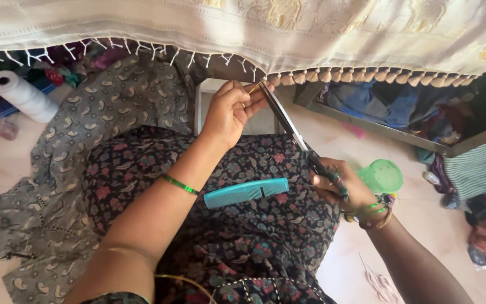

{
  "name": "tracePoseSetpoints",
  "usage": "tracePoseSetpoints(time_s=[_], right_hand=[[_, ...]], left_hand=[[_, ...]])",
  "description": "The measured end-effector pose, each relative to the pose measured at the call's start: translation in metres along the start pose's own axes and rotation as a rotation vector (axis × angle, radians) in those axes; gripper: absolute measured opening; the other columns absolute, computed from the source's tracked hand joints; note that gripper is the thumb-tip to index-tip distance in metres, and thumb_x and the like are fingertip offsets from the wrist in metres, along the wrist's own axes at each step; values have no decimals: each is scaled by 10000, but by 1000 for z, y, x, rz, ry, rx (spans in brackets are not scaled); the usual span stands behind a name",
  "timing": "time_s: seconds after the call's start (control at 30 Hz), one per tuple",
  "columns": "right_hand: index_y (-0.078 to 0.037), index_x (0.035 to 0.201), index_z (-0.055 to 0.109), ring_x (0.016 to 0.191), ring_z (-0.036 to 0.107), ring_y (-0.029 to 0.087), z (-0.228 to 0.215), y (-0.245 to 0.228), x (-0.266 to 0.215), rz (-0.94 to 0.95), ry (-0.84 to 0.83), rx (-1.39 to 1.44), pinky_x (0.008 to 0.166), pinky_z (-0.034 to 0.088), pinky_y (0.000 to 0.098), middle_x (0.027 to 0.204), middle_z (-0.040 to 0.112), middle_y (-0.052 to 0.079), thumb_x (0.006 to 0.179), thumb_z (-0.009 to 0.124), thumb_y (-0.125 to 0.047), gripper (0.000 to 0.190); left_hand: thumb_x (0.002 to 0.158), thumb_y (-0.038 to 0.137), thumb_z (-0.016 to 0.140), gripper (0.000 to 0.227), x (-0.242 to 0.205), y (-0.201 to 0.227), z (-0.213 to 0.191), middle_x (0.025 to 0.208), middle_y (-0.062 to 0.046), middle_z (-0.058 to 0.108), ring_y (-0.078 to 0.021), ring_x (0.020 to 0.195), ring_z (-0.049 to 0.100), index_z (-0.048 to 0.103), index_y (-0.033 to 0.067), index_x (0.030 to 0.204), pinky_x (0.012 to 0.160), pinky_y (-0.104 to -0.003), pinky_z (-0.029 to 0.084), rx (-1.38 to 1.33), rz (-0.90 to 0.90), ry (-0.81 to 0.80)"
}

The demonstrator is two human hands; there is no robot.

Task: Manually tying knots in the decorative fringe of a white and gold sari or cloth.

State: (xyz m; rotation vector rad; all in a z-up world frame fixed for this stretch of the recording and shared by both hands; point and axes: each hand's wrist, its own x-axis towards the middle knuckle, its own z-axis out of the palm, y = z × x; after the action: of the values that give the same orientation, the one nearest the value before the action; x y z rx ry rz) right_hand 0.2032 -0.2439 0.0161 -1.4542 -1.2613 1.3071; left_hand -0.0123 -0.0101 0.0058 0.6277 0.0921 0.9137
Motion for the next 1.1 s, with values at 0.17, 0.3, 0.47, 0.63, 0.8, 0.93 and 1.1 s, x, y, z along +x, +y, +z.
tracePoseSetpoints(time_s=[0.17, 0.3, 0.47, 0.63, 0.8, 0.93, 1.1], right_hand=[[-38, 828, 583, 423, 430, 66, -9, 10, 5, 62, -26, 73, 429, 330, 245, 519, 483, -24, 893, 781, -330, 359], [-42, 817, 609, 426, 463, 69, -1, -3, 5, 95, 6, -24, 396, 328, 248, 570, 549, -17, 854, 775, -304, 312], [-49, 806, 616, 429, 474, 78, 1, -10, 5, 183, 116, -212, 396, 345, 263, 572, 566, -4, 818, 816, -191, 245], [-52, 804, 643, 459, 524, 82, -4, -21, -4, 223, 152, -358, 417, 398, 271, 611, 643, 0, 806, 821, -152, 204], [-59, 856, 674, 596, 544, 57, -31, -22, -17, -37, 201, -640, 508, 461, 267, 683, 676, -22, 735, 870, -182, 261], [-14, 912, 722, 605, 519, 114, -47, -38, -27, 98, 348, -821, 552, 458, 320, 651, 646, 42, 704, 911, -244, 363], [33, 971, 697, 649, 494, 117, -63, -43, -27, -88, 334, -852, 567, 464, 328, 698, 602, 52, 683, 908, -300, 489]], left_hand=[[864, -39, 478, 103, 0, -2, -2, 1265, -323, 655, -397, 1202, 663, 458, 56, 830, 1068, -501, 539, -10, -11, -6], [862, -40, 478, 103, 1, -2, -1, 1253, -322, 654, -392, 1208, 664, 467, 59, 834, 1064, -492, 546, 4, -8, -1], [881, -33, 475, 90, 4, -4, -4, 1238, -301, 666, -380, 1203, 665, 480, 49, 842, 1036, -464, 550, 16, -8, -17], [921, 49, 560, 44, 22, -2, -12, 1226, -283, 672, -349, 1126, 663, 518, 64, 916, 977, -458, 543, 141, -10, 71], [889, 266, 739, 516, 57, 8, -21, 1190, -184, 690, -244, 1060, 663, 580, 62, 1336, 930, -358, 533, 862, 26, 209], [930, 307, 801, 472, 82, -4, -41, 1236, -86, 712, -139, 1131, 615, 681, 35, 1296, 962, -310, 466, 1096, 163, -43], [1037, 278, 632, 244, 71, -22, -44, 784, -74, 673, -107, 615, 614, 754, 76, 1102, 581, -280, 497, 898, 15, -160]])
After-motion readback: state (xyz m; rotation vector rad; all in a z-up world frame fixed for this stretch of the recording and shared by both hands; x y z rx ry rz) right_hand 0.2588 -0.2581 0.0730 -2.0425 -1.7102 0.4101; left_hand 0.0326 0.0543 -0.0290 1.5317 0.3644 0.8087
